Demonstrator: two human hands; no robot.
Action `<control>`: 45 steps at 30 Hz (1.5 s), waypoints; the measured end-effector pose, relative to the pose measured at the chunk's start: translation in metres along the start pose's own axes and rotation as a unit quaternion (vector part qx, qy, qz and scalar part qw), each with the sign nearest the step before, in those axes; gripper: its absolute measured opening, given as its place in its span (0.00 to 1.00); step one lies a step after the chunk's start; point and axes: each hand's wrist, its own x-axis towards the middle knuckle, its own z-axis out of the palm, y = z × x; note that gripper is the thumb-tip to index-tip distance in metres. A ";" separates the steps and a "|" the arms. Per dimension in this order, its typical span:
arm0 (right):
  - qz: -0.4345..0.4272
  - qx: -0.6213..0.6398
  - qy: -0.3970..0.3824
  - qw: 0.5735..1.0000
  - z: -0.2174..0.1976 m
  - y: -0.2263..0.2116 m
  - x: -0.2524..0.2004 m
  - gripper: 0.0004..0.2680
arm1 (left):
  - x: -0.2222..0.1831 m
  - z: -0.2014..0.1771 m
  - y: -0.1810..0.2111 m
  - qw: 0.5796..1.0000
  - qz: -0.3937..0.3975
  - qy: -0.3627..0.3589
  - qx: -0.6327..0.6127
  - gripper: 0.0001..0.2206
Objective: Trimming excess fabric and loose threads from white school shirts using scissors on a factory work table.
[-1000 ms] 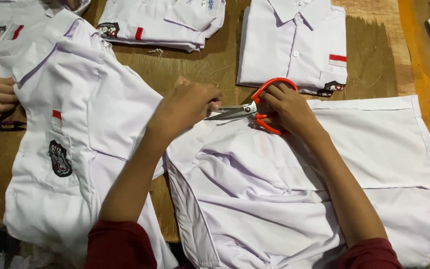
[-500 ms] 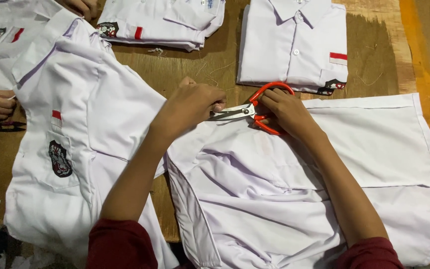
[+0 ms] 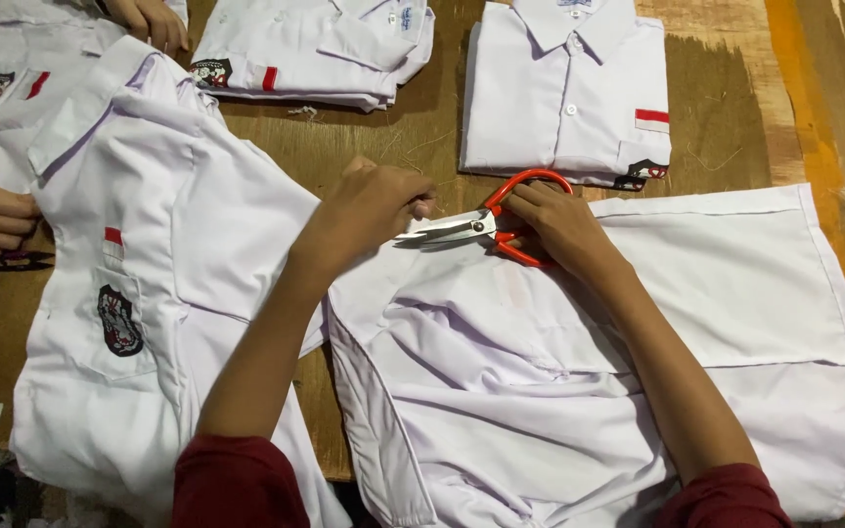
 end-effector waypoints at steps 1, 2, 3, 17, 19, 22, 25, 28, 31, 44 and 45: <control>0.000 0.000 0.000 1.000 0.002 0.004 0.000 0.17 | 0.002 0.001 -0.003 1.000 0.001 0.000 0.000 0.03; -0.007 -0.010 0.007 1.000 0.004 0.007 -0.001 0.18 | 0.004 0.003 -0.005 0.999 0.004 0.042 -0.004 0.02; -0.015 -0.020 0.013 1.000 0.006 0.011 -0.002 0.18 | 0.006 0.004 -0.007 0.996 0.007 0.083 -0.009 0.03; 0.291 -0.113 0.025 0.950 -0.085 0.041 -0.131 0.20 | 0.016 0.034 -0.003 0.997 -0.074 0.012 0.033 0.16; 0.337 -0.099 0.004 0.936 -0.084 0.041 -0.154 0.20 | 0.011 0.025 0.009 0.995 -0.076 -0.055 -0.016 0.19; 0.399 -0.007 -0.075 0.914 -0.100 0.023 -0.171 0.20 | 0.007 0.023 0.010 0.991 -0.067 -0.118 -0.009 0.19; 0.368 0.003 -0.083 0.926 -0.114 0.003 -0.182 0.17 | 0.010 0.037 0.000 0.994 0.012 -0.064 0.083 0.11; 0.368 0.163 -0.119 0.908 -0.122 -0.020 -0.185 0.15 | 0.009 0.030 0.012 0.991 0.080 0.061 0.087 0.01; 0.361 0.303 -0.130 0.872 -0.123 -0.042 -0.183 0.13 | 0.010 0.026 0.016 0.951 0.136 0.193 0.202 0.03; 0.409 0.369 0.151 0.821 -0.108 -0.035 -0.204 0.07 | -0.056 0.005 0.120 0.975 0.198 -0.059 0.084 0.05; 0.419 0.395 0.192 0.795 -0.111 -0.035 -0.198 0.06 | -0.066 0.002 0.137 0.972 0.192 -0.116 0.063 0.13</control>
